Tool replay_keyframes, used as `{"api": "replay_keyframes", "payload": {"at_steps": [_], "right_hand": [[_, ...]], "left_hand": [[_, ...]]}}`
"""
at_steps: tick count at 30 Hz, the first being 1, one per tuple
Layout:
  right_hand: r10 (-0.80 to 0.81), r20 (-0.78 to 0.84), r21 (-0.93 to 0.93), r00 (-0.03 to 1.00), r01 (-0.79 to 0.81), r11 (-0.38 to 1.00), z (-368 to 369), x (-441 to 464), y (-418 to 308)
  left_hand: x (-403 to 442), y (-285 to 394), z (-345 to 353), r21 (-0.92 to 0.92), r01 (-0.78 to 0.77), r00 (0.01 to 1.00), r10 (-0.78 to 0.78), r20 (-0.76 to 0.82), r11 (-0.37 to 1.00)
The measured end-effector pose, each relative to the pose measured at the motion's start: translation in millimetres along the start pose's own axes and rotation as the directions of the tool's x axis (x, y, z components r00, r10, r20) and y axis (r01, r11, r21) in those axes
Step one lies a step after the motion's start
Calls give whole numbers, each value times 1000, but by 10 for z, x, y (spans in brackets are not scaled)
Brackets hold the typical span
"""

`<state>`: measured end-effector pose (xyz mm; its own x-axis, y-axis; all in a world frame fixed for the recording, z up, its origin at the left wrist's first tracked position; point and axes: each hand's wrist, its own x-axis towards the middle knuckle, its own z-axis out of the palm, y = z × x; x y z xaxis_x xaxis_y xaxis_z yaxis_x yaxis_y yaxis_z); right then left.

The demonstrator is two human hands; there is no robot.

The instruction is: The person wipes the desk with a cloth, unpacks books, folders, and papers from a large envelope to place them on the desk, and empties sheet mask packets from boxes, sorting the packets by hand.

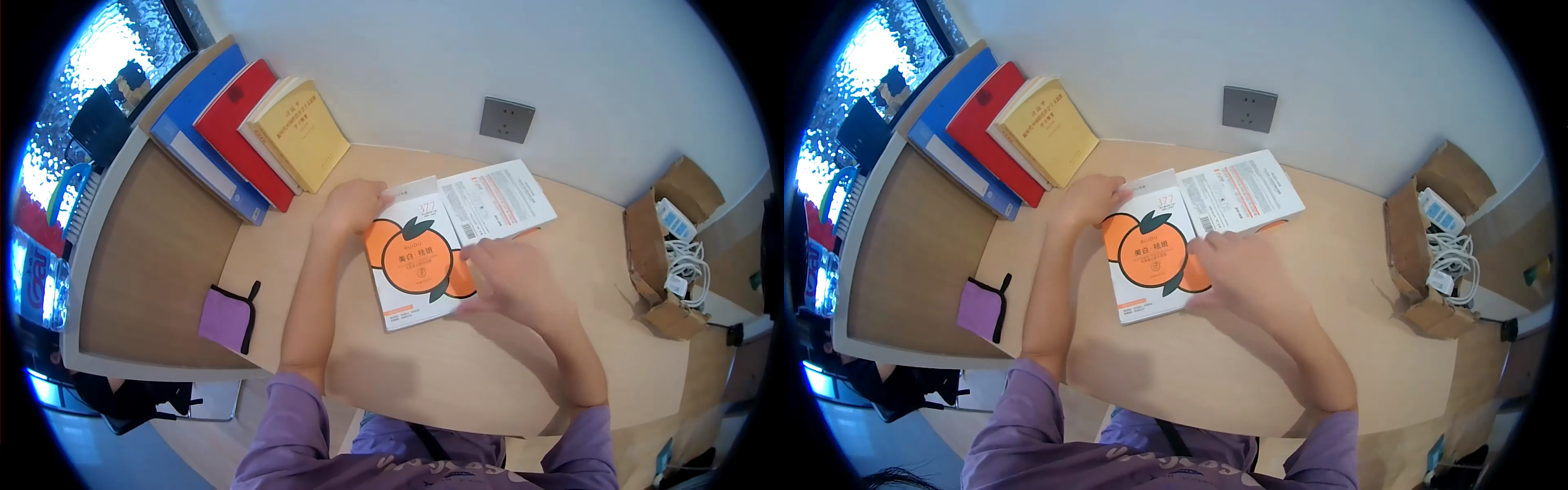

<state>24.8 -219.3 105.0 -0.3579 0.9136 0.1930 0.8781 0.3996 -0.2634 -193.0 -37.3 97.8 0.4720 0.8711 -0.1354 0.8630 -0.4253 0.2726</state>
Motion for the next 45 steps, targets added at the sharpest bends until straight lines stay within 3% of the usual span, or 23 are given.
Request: {"api": "replay_keyframes", "payload": {"at_steps": [1, 4, 7, 15, 16, 19, 22, 25, 28, 30, 31, 32, 33, 35, 38, 40, 43, 45], "right_hand": [[-57, 13, 27, 998, 56, 998, 13, -27, -24], [-233, 86, -210, 969, 246, 946, 237, -67, -119], [-370, -99, -215, 924, 343, 914, 586, -9, -172], [-509, -201, -251, 837, 458, 853, 628, 10, -290], [-512, -236, -258, 826, 455, 852, 639, 15, -302], [-519, -294, -360, 803, 411, 838, 380, 77, -254], [-460, -311, -476, 832, 282, 833, 240, 26, -104], [-384, -458, -487, 802, 134, 863, -84, -38, -17], [-267, -584, -354, 767, 55, 933, -450, -161, 31], [-168, -625, -187, 762, 62, 980, -724, -278, 18], [-200, -603, -201, 772, 95, 975, -783, -314, 33], [-149, -620, -127, 770, 89, 988, -814, -343, 21], [-99, -634, -50, 767, 87, 995, -835, -358, 1], [-49, -658, 22, 751, 85, 996, -895, -396, 14], [13, -770, 135, 637, 143, 981, -931, -443, 177], [166, -856, 259, 490, 128, 957, -867, -524, 362], [181, -887, 216, 424, 35, 976, -891, -517, 425], [123, -853, 130, 507, -22, 991, -830, -454, 395]], "left_hand": [[36, -40, 60, 7, -21, 1000, 21, -10, 1000], [39, -54, 54, -68, 17, 1000, -16, 14, 998], [72, -104, 118, -25, -38, 999, 37, -20, 999], [48, -178, 190, 177, -161, 963, 194, -185, 971], [11, -160, 135, 180, -167, 963, 200, -181, 969], [-97, -11, -149, 3, -114, 992, 114, 62, 993], [-64, -115, -59, 135, -234, 968, 244, -64, 963], [-184, 25, -193, 37, -102, 992, 98, 82, 994], [-340, 310, -336, -88, -135, 960, 152, 234, 987], [-284, 292, -74, -173, -468, 866, 489, 108, 867], [-369, 338, -82, -173, -525, 835, 544, 87, 833], [-352, 389, -8, -69, -566, 795, 565, 221, 822], [-517, 460, -16, -210, -584, 782, 613, 112, 784], [-687, 606, -128, -419, -546, 752, 645, 139, 726], [-641, 732, -87, -553, -649, 589, 805, 68, 522], [-565, 753, -119, -536, -554, 640, 737, 215, 637], [-451, 792, -135, -555, -357, 679, 617, 398, 751], [-423, 809, 36, -654, -371, 644, 690, 331, 659]]}}
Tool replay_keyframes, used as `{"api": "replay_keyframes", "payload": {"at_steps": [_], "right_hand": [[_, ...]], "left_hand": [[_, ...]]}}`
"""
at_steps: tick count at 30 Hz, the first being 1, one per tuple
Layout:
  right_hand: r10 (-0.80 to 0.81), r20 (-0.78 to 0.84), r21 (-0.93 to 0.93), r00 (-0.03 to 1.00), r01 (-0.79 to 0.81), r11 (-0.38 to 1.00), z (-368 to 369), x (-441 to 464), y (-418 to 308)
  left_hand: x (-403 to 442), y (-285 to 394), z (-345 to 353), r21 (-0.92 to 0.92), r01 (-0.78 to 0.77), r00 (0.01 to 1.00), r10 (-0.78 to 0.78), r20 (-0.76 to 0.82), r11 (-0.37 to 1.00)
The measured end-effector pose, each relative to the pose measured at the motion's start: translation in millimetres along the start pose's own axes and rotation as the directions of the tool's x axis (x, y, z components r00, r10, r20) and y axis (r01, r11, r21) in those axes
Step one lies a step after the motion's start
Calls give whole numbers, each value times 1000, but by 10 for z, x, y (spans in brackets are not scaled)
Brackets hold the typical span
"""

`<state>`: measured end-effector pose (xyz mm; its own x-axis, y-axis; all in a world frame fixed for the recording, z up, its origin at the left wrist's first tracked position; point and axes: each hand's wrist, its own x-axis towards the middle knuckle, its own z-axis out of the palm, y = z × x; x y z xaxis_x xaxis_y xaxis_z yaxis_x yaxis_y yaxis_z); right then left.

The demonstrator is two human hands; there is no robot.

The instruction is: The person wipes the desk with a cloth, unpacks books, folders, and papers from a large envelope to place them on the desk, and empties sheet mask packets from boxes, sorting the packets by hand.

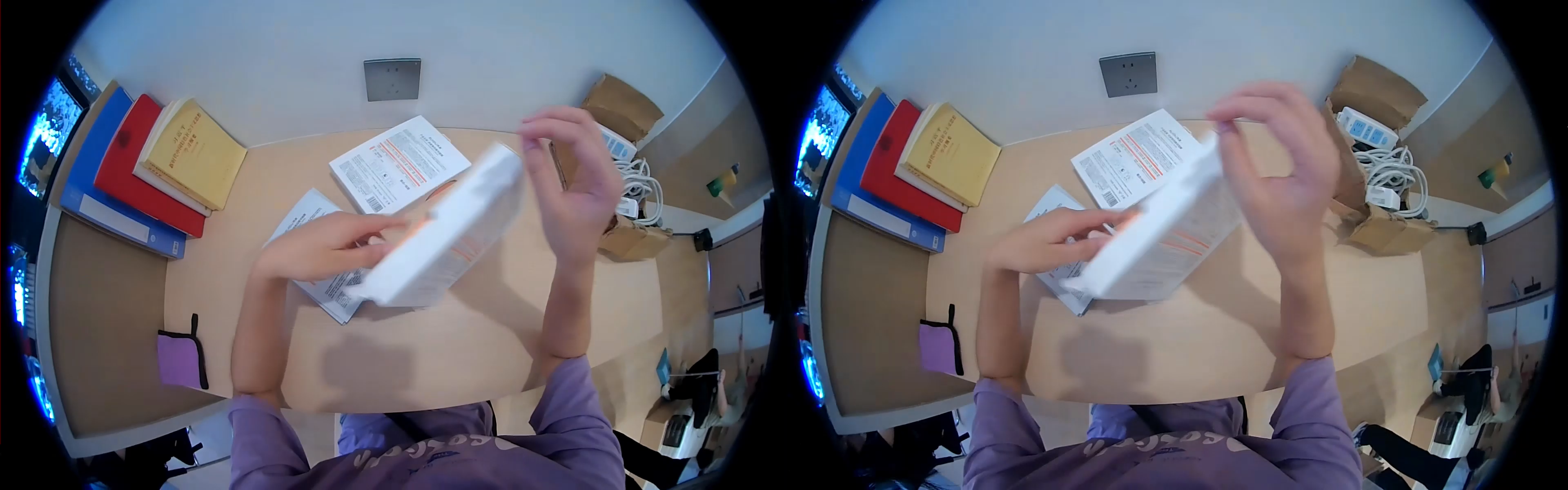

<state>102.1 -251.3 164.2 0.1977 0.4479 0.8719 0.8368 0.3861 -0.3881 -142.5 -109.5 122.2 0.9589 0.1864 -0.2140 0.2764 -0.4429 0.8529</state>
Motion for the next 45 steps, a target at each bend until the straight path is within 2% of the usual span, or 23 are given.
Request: {"api": "replay_keyframes", "payload": {"at_steps": [1, 2, 4, 7, 8, 10, 11, 13, 16, 21, 24, 27, 28, 30, 33, 34, 36, 37, 39, 42, 45], "right_hand": [[-25, 48, -48, 999, 27, 998, 57, -9, -27], [-37, 87, -101, 996, 46, 994, 120, -21, -106], [-96, 155, -237, 983, 131, 963, 207, -61, -154], [-89, 247, -339, 965, 172, 925, 251, -117, -93], [-67, 264, -337, 962, 157, 928, 246, -126, -61], [-27, 294, -359, 955, 136, 923, 223, -131, -34], [-9, 307, -381, 952, 132, 915, 208, -122, -33], [45, 349, -408, 936, 108, 907, 188, -132, -18], [142, 447, -414, 883, 63, 908, 189, -199, 66], [355, 578, -462, 735, -63, 884, 308, -306, 438], [488, 527, -637, 696, -57, 769, 376, -317, 595], [444, 462, -582, 768, -116, 805, 398, -389, 814], [503, 452, -523, 737, -238, 819, 421, -379, 851], [609, 448, -386, 654, -473, 792, 468, -350, 935], [643, 516, -109, 566, -702, 704, 587, -458, 1175], [666, 539, -35, 516, -776, 630, 577, -444, 1166], [688, 596, 104, 415, -889, 446, 548, -384, 1105], [681, 589, 138, 436, -884, 447, 552, -380, 1094], [667, 571, 209, 478, -871, 445, 565, -366, 1049], [620, 472, 311, 627, -776, 548, 647, -362, 835], [557, 525, 391, 643, -764, 513, 704, -407, 810]], "left_hand": [[44, -37, 53, -44, -55, 998, 55, -3, 998], [82, -49, 107, -261, -96, 994, 107, 26, 960], [138, -20, 205, -653, -133, 976, 214, 46, 746], [150, -16, 198, -517, -279, 960, 236, -149, 810], [148, -42, 157, -328, -251, 962, 197, -188, 911], [153, -131, 46, 78, -135, 946, 152, -286, 988], [202, -205, 61, 296, -30, 911, 148, -384, 955], [348, -448, 159, 631, 242, 807, 208, -553, 737], [507, -721, 254, 611, 481, 733, 93, -673, 629], [534, -767, 218, 542, 460, 720, 63, -692, 703], [500, -679, 159, 478, 397, 716, 62, -695, 783], [455, -529, 136, 426, 287, 675, 135, -726, 858], [419, -448, 135, 415, 248, 654, 165, -738, 875], [333, -298, 114, 598, 192, 664, 346, -663, 778], [242, -149, 113, 800, 102, 624, 588, -514, 591], [217, -105, 114, 851, 74, 599, 659, -454, 520], [128, -10, 79, 874, 102, 602, 670, -434, 475], [81, 26, 48, 885, 116, 604, 675, -424, 452], [-9, 57, -40, 865, 98, 579, 679, -452, 492], [-114, 157, -118, 860, 54, 534, 713, -455, 508], [-199, 240, -137, 868, 45, 513, 734, -444, 494]]}}
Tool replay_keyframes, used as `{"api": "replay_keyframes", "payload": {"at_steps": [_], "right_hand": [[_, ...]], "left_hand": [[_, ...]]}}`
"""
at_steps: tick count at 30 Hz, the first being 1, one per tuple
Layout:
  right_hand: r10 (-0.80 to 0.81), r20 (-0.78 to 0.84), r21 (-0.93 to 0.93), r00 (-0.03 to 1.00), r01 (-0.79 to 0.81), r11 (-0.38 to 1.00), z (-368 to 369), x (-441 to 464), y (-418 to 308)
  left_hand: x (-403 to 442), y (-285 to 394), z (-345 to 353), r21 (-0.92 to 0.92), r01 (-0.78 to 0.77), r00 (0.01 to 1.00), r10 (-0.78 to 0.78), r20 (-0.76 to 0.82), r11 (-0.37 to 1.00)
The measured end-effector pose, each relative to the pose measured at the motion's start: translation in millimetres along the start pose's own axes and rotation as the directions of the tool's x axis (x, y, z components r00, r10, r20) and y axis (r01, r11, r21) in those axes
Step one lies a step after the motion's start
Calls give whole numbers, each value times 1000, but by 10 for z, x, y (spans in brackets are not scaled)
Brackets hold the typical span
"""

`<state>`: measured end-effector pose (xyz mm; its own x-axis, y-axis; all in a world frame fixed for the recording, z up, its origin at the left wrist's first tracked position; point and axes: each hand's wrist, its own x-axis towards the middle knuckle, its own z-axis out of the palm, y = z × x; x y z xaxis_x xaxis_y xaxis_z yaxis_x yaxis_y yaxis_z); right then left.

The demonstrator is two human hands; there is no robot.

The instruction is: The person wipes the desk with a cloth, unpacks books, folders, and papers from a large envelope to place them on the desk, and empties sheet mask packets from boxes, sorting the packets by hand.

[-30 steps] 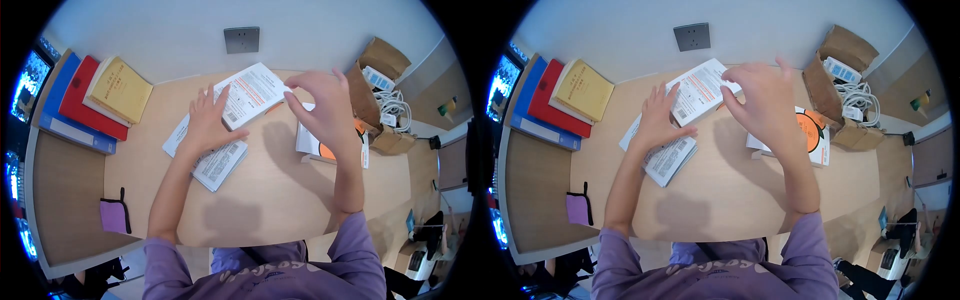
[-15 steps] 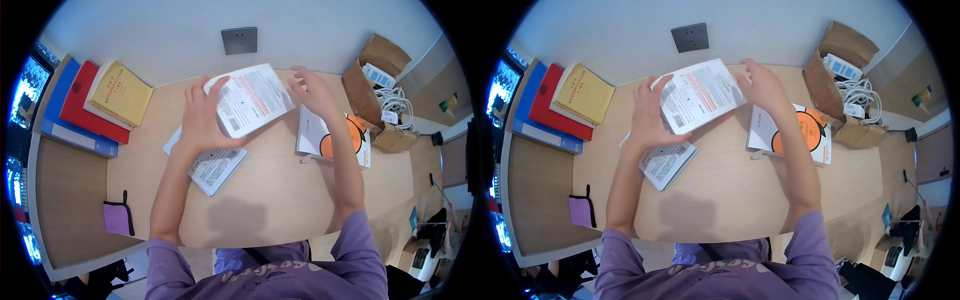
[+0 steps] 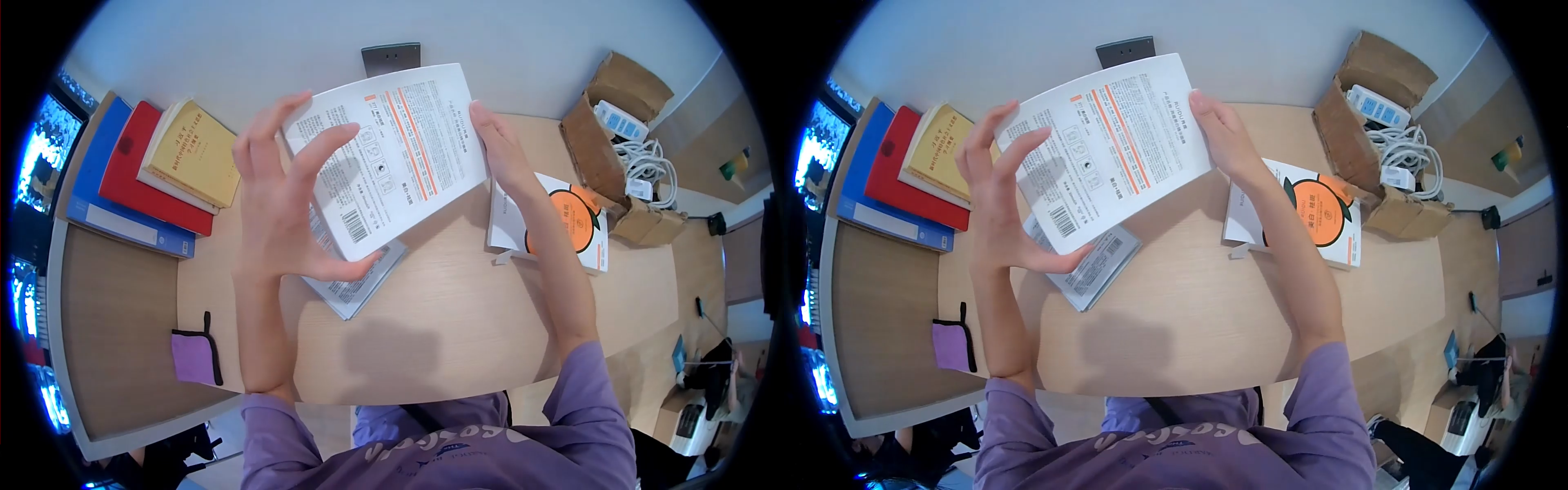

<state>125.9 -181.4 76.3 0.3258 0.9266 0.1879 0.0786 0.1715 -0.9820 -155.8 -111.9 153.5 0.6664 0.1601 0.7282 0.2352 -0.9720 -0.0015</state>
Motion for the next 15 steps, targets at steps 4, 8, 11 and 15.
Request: {"api": "replay_keyframes", "payload": {"at_steps": [4, 8, 11, 15], "right_hand": [[7, -3, 74, 1000, -6, 997, 30, 14, 61], [122, -14, 145, 992, -119, 982, 108, -21, 9], [174, -7, 351, 985, -160, 923, 130, -59, -33], [176, 80, 586, 981, -189, 788, 200, -192, -175]], "left_hand": [[-39, -71, -23, -84, 17, 999, -20, -33, 996], [-78, -185, 81, -317, -21, 977, -47, -207, 948], [-127, -265, 12, -383, 19, 962, -122, -245, 923], [-132, -373, -15, -410, 62, 938, -193, -287, 910]]}}
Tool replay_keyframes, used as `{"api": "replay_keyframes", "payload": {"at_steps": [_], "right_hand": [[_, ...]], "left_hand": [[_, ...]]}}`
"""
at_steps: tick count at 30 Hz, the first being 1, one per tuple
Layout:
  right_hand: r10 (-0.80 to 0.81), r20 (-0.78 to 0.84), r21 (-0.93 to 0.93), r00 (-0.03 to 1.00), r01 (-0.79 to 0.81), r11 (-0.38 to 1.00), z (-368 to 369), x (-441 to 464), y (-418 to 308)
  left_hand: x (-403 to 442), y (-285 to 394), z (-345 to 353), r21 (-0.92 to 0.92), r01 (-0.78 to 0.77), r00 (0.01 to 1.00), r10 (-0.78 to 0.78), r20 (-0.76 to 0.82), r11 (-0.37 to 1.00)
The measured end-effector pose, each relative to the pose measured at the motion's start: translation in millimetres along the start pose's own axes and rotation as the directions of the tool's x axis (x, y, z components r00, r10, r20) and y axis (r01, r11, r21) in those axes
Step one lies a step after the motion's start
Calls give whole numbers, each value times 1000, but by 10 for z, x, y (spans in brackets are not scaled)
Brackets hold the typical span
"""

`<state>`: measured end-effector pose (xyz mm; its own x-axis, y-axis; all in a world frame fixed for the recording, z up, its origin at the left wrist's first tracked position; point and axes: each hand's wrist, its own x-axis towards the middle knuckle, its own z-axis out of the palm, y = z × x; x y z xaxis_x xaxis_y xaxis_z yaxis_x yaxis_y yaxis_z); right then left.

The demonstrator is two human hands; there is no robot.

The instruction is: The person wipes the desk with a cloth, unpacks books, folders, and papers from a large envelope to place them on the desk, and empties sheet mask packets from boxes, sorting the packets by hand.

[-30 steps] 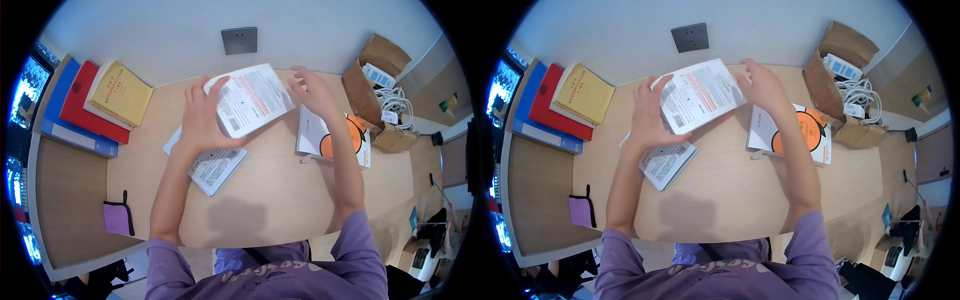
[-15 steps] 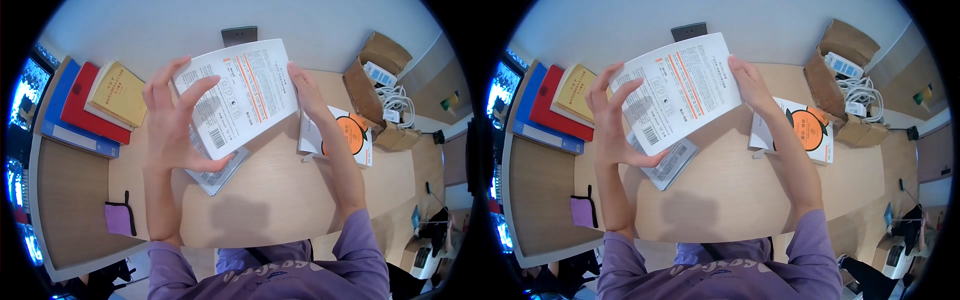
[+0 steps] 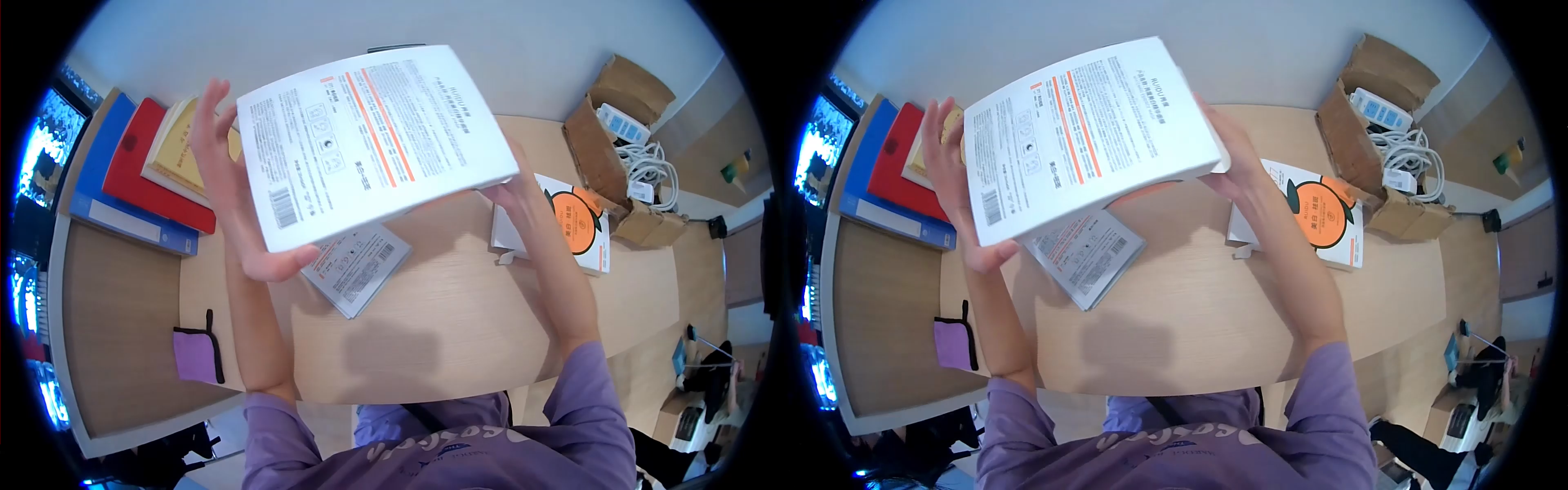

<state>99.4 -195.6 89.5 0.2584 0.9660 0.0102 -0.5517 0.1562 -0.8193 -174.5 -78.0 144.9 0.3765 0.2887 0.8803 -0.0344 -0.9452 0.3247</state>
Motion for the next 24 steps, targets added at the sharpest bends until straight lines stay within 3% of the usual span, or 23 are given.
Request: {"api": "replay_keyframes", "payload": {"at_steps": [1, 3, 4, 5, 7, 8, 12, 13, 16, 18, 19, 20, 22, 24], "right_hand": [[29, 11, -149, 1000, -27, 988, -42, 59, 50], [85, 16, -430, 996, -70, 900, -167, 220, 199], [110, -12, -664, 994, -90, 742, -139, 209, 206], [38, 95, -777, 995, 50, 627, -292, 265, 344], [-81, 161, -749, 984, 175, 638, -262, 248, 482], [14, 182, -719, 983, 123, 684, -262, 249, 480], [342, 212, -647, 916, -131, 751, -150, 225, 383], [409, 199, -639, 891, -199, 743, -137, 213, 385], [232, 10, -665, 973, -167, 728, -190, 252, 417], [4, 155, -914, 988, 142, 380, -299, 250, 375], [-81, 259, -951, 962, 269, 150, -345, 238, 358], [-27, 326, -944, 945, 327, 53, -340, 203, 341], [98, 436, -885, 895, 446, -132, -270, 85, 270], [275, 411, -856, 869, 472, -210, -146, -58, 294]], "left_hand": [[14, 17, 10, -6, 20, 1000, -20, -23, 1000], [59, 221, 72, -197, 194, 969, -219, -116, 961], [83, 327, 45, -190, 246, 962, -264, -77, 951], [99, 432, 2, -178, 296, 951, -307, -34, 938], [99, 550, -40, -91, 335, 942, -332, 46, 938], [86, 588, -44, -20, 320, 945, -318, 78, 947], [100, 826, 18, -57, 321, 947, -319, 34, 945], [114, 856, -53, 47, 253, 966, -255, 51, 966], [165, 997, -398, 388, 1, 984, -69, 162, 921], [-31, 909, -1165, 697, -285, 921, -12, 388, 659], [-87, 859, -1365, 742, -320, 920, 4, 393, 590], [-138, 811, -1560, 782, -351, 917, 21, 398, 516], [-85, 911, -1385, 677, -139, 990, 90, 107, 723], [-44, 1010, -1132, 500, 20, 990, 51, -128, 866]]}}
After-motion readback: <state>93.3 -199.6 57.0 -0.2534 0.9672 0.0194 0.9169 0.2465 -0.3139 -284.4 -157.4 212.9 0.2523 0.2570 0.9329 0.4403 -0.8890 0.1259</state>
